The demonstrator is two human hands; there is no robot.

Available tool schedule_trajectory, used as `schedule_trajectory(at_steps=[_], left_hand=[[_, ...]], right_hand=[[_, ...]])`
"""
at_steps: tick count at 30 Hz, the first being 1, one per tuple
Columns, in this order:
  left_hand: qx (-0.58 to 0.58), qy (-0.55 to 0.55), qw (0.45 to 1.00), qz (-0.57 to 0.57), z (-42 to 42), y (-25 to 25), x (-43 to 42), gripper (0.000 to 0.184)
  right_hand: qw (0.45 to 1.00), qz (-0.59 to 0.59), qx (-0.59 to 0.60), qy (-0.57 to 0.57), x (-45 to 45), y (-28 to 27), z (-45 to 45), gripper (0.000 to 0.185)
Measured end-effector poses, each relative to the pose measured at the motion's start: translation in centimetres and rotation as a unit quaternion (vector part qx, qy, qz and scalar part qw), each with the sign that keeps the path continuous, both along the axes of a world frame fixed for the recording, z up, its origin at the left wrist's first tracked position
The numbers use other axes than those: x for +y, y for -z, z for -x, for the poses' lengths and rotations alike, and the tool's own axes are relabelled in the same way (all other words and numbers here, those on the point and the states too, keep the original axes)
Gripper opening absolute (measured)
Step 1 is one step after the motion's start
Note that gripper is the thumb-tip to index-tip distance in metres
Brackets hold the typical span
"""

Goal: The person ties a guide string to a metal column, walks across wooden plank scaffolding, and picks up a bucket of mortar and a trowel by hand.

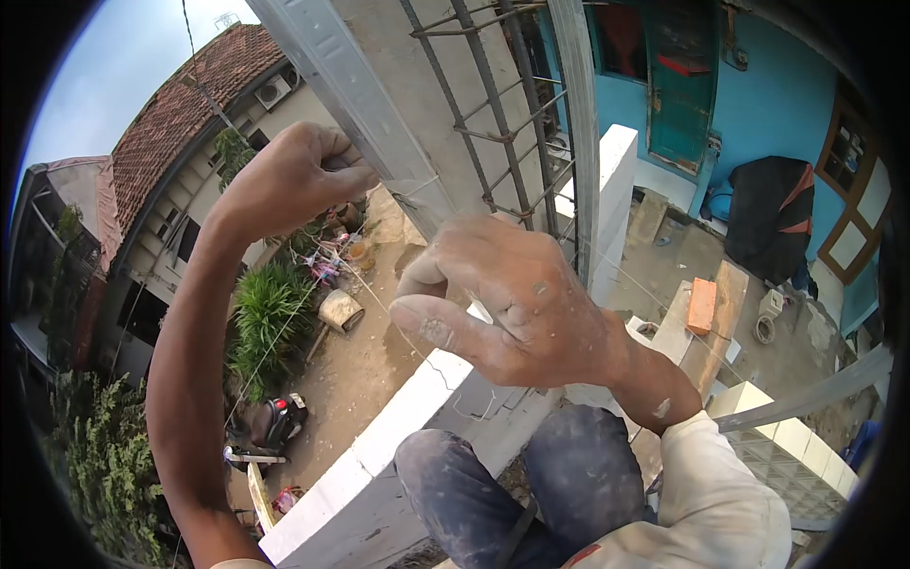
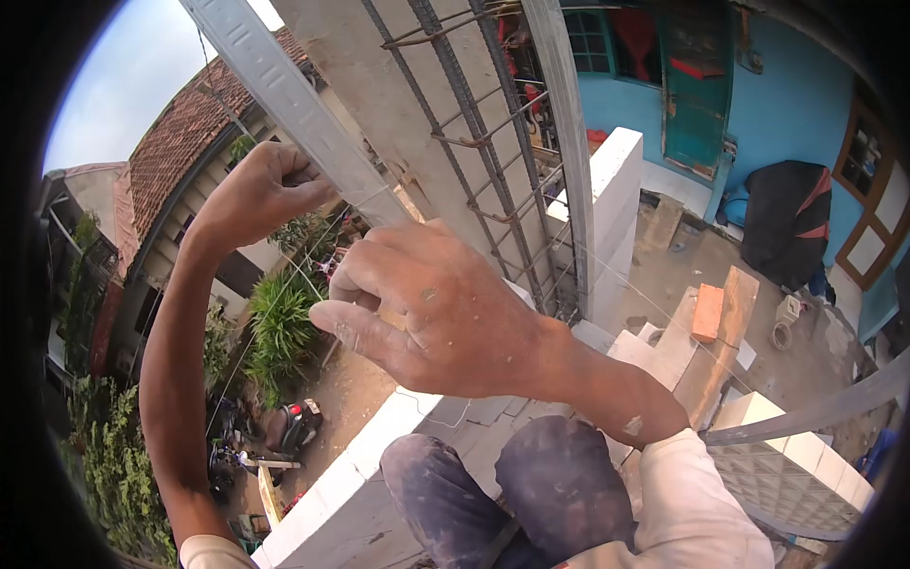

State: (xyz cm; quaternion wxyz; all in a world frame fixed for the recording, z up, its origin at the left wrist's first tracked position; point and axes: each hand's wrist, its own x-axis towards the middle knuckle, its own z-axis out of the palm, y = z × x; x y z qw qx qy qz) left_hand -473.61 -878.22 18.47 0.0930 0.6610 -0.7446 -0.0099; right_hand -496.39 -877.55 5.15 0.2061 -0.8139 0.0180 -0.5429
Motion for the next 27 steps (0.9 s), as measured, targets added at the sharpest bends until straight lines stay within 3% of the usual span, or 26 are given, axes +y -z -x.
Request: schedule_trajectory(at_steps=[2, 5, 6, 8, 10, 11, 13, 14, 16, 18, 20, 22, 27], left_hand=[[-0.02, 0.021, 0.999, 0.033, -0.7, 0.6, -0.9, 0.026], [-0.074, -0.014, 0.995, 0.061, -0.9, 0.5, -1.6, 0.024], [-0.075, -0.015, 0.995, 0.062, -1.0, 0.7, -1.8, 0.024], [-0.045, 0.052, 0.989, 0.133, -1.2, 1.2, -2.2, 0.022], [-0.064, 0.081, 0.981, 0.166, -1.6, 1.5, -3.3, 0.021], [-0.081, 0.111, 0.971, 0.198, -1.8, 1.6, -3.7, 0.021], [-0.098, 0.118, 0.964, 0.215, -1.9, 1.7, -4.1, 0.02], [-0.114, 0.13, 0.957, 0.233, -1.9, 1.7, -4.1, 0.02], [-0.111, 0.093, 0.964, 0.224, -2.4, 1.5, -3.7, 0.019], [-0.107, 0.056, 0.969, 0.215, -1.6, 1.1, -2.8, 0.019], [-0.049, -0.111, 0.984, 0.129, 0.1, 0.2, -0.6, 0.024], [-0.029, -0.119, 0.985, 0.124, 1.0, 0.0, 1.6, 0.024], [0.087, -0.155, 0.979, 0.098, 4.0, 0.9, 7.0, 0.024]], right_hand=[[0.976, -0.209, -0.067, 0.0, -3.0, -0.1, 0.7, 0.023], [0.974, -0.218, -0.057, -0.035, -9.5, -0.4, -0.5, 0.024], [0.965, -0.241, -0.017, -0.101, -10.9, -0.6, -1.6, 0.024], [0.95, -0.261, 0.021, -0.168, -12.8, -1.1, -3.2, 0.025], [0.948, -0.212, 0.147, -0.188, -14.1, -1.6, -4.5, 0.027], [0.948, -0.21, 0.146, -0.191, -14.8, -1.5, -5.3, 0.027], [0.982, -0.016, 0.108, -0.157, -15.9, -1.0, -6.6, 0.028], [0.981, -0.017, 0.107, -0.159, -16.2, -1.3, -6.5, 0.028], [0.989, 0.088, 0.11, -0.033, -16.6, -1.5, -5.6, 0.026], [0.988, 0.095, 0.118, -0.011, -16.3, -1.8, -4.0, 0.022], [0.987, 0.101, 0.127, 0.012, -15.9, -2.0, -2.1, 0.019], [0.976, 0.119, 0.14, 0.12, -15.2, -2.0, -0.1, 0.015], [0.962, 0.118, 0.14, 0.203, -14.3, -1.1, 4.3, 0.013]])
